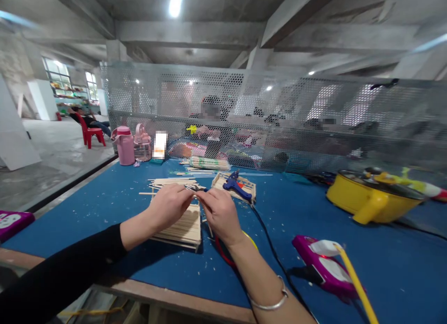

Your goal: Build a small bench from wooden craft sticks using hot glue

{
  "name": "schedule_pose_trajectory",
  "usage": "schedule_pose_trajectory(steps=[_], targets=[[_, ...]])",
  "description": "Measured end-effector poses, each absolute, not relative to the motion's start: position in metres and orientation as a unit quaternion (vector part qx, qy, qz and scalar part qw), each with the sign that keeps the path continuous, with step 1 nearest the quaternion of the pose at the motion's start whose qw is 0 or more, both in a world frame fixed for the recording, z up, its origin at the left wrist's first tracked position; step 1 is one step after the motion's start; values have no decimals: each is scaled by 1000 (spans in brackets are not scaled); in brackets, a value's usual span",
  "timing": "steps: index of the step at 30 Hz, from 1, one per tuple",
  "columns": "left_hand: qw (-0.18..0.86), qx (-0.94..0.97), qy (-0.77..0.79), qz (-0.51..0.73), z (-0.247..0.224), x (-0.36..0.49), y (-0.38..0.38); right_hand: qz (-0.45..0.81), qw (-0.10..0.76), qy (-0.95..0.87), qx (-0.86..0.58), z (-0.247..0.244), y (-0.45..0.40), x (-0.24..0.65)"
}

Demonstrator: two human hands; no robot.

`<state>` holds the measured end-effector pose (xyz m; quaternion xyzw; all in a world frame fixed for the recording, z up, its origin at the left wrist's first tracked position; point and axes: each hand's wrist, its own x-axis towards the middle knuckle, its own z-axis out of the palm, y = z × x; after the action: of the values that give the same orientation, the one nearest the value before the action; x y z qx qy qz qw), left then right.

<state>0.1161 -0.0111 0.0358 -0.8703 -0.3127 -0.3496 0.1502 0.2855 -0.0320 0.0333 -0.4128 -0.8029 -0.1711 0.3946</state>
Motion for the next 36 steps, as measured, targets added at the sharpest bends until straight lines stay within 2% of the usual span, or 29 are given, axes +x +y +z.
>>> schedule_pose_trajectory(steps=[4, 5, 6, 9, 10, 13, 17, 22, 24, 25, 27, 28, 30, 32, 36], targets=[[122, -849, -337, -389, 39, 108, -10, -136, 485, -709, -493, 38, -23, 305], [120, -838, -345, -405, 40, 104, -9, -127, 477, -689, -531, 38, -20, 310], [119, -828, -350, -422, 40, 100, -7, -111, 435, -690, -568, 37, -17, 314], [116, -806, -358, -456, 39, 90, -4, -38, 201, -744, -636, 28, -10, 316], [117, -804, -359, -459, 37, 88, -3, -23, 147, -751, -644, 25, -8, 314], [118, -809, -346, -460, 33, 86, -4, -15, 116, -743, -659, 19, 3, 305], [100, -816, -314, -475, 29, 88, -8, -27, 169, -713, -680, 25, 18, 305], [64, -809, -289, -508, 31, 85, -9, -69, 308, -646, -695, 44, 15, 327], [48, -800, -284, -527, 36, 81, -9, -70, 416, -607, -674, 52, 7, 334], [37, -793, -282, -538, 40, 79, -9, -40, 506, -582, -635, 56, 3, 335], [3, -780, -272, -564, 51, 76, -10, 71, 656, -537, -527, 64, -5, 333], [-18, -777, -262, -572, 57, 76, -12, 139, 702, -518, -470, 67, -8, 329], [-52, -782, -239, -573, 70, 79, -14, 259, 725, -503, -392, 72, -14, 317], [-72, -805, -239, -539, 80, 85, -15, 344, 711, -503, -351, 75, -20, 304], [-150, -860, -270, -406, 90, 100, -11, 428, 673, -513, -317, 73, -29, 284]])
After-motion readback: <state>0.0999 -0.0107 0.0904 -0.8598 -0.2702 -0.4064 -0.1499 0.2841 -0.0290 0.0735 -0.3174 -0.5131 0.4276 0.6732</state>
